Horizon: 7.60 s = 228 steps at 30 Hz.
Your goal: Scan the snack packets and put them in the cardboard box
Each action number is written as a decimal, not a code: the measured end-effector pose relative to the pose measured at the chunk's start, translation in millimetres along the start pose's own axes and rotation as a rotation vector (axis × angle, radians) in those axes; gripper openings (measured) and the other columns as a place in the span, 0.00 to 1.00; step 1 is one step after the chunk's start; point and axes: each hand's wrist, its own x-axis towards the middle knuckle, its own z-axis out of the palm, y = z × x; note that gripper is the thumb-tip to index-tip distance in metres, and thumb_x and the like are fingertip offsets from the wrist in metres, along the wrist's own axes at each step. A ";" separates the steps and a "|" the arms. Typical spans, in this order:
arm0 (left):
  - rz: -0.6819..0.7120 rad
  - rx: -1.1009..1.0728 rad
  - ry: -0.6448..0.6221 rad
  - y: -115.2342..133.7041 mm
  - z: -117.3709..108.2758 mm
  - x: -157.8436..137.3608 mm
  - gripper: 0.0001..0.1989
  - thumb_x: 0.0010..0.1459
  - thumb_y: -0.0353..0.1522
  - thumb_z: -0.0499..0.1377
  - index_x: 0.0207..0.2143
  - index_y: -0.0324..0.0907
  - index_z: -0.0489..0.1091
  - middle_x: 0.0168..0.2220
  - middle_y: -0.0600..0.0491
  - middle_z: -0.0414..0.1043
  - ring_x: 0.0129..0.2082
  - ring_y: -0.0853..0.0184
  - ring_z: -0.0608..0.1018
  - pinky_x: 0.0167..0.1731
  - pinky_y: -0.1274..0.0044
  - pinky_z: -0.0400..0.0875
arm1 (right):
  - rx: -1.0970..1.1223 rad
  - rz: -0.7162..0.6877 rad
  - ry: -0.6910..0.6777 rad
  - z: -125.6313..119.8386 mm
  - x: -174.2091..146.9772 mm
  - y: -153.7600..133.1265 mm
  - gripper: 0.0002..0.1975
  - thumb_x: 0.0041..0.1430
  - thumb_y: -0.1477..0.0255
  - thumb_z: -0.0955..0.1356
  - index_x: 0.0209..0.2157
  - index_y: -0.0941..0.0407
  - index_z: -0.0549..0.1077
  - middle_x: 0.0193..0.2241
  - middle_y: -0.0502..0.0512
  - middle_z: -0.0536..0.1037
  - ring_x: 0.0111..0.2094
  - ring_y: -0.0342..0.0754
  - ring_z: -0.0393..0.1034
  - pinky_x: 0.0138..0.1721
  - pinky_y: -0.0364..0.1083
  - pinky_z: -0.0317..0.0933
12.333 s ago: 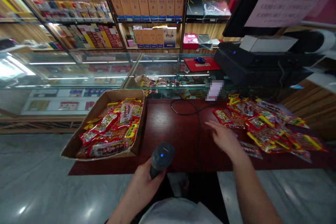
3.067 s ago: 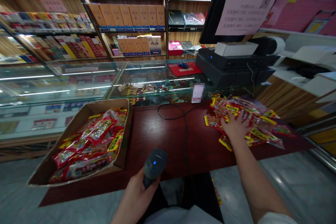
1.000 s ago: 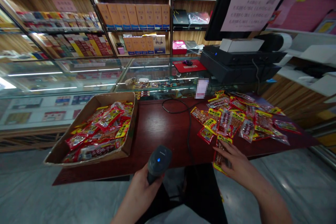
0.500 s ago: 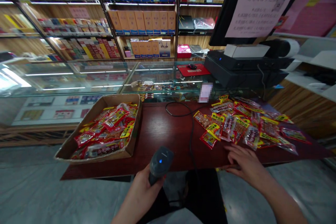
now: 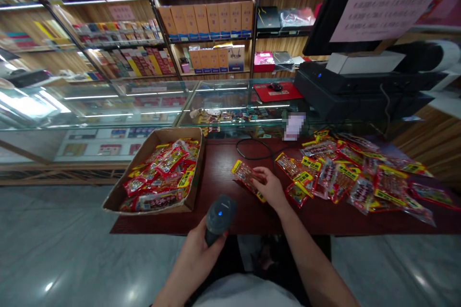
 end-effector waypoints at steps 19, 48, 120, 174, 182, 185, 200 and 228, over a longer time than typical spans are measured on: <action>-0.044 -0.013 -0.032 7.1 13.2 34.4 0.12 0.55 0.39 0.64 0.36 0.39 0.77 0.16 0.58 0.69 0.22 0.63 0.76 0.26 0.77 0.71 | 0.046 -0.063 -0.049 7.1 2.3 24.3 0.14 0.64 0.61 0.66 0.42 0.51 0.82 0.41 0.55 0.87 0.44 0.56 0.81 0.49 0.52 0.73; -0.136 0.009 0.020 -22.1 6.3 17.2 0.15 0.55 0.44 0.62 0.36 0.41 0.72 0.15 0.62 0.64 0.15 0.67 0.69 0.19 0.78 0.62 | 0.295 -0.030 -0.169 90.6 60.6 -69.1 0.11 0.65 0.61 0.69 0.45 0.50 0.78 0.42 0.50 0.86 0.43 0.52 0.82 0.48 0.55 0.76; -0.106 -0.050 0.030 -22.2 1.4 20.5 0.13 0.55 0.43 0.62 0.32 0.43 0.68 0.17 0.62 0.62 0.16 0.69 0.68 0.19 0.79 0.62 | 0.370 0.061 -0.394 132.0 75.5 -118.7 0.20 0.57 0.74 0.72 0.53 0.54 0.76 0.48 0.51 0.85 0.50 0.50 0.81 0.54 0.54 0.73; -0.075 -0.076 -0.125 6.8 21.6 34.9 0.15 0.56 0.46 0.62 0.31 0.43 0.68 0.16 0.62 0.64 0.16 0.70 0.67 0.19 0.79 0.61 | 0.905 0.346 0.304 -3.4 -1.2 16.9 0.14 0.46 0.66 0.80 0.34 0.53 0.79 0.36 0.50 0.86 0.40 0.50 0.82 0.52 0.56 0.78; -0.102 -0.086 -0.160 14.7 23.5 31.1 0.16 0.56 0.46 0.60 0.32 0.43 0.67 0.15 0.62 0.63 0.16 0.70 0.66 0.18 0.80 0.60 | 1.065 0.323 0.387 28.1 -11.1 16.9 0.14 0.49 0.69 0.79 0.38 0.51 0.80 0.41 0.49 0.86 0.48 0.51 0.82 0.59 0.56 0.73; -0.111 -0.090 -0.158 14.6 24.2 31.5 0.17 0.56 0.48 0.60 0.32 0.42 0.67 0.14 0.62 0.63 0.15 0.71 0.66 0.18 0.79 0.60 | 1.103 0.352 0.384 31.1 -11.4 20.3 0.13 0.49 0.72 0.78 0.38 0.51 0.80 0.41 0.49 0.86 0.47 0.50 0.82 0.59 0.56 0.73; -0.108 -0.106 -0.072 10.4 22.1 35.0 0.19 0.53 0.50 0.61 0.29 0.43 0.66 0.14 0.60 0.64 0.14 0.70 0.67 0.17 0.80 0.61 | 1.126 0.398 0.396 33.9 -12.2 9.6 0.10 0.50 0.75 0.77 0.35 0.51 0.79 0.36 0.46 0.86 0.39 0.46 0.83 0.51 0.50 0.77; -0.129 -0.073 -0.068 5.6 26.1 54.4 0.19 0.50 0.50 0.61 0.27 0.43 0.67 0.14 0.58 0.66 0.15 0.68 0.69 0.18 0.78 0.63 | -0.728 0.047 0.246 -156.5 -55.1 24.7 0.20 0.62 0.64 0.63 0.51 0.53 0.80 0.52 0.63 0.82 0.56 0.62 0.74 0.63 0.65 0.61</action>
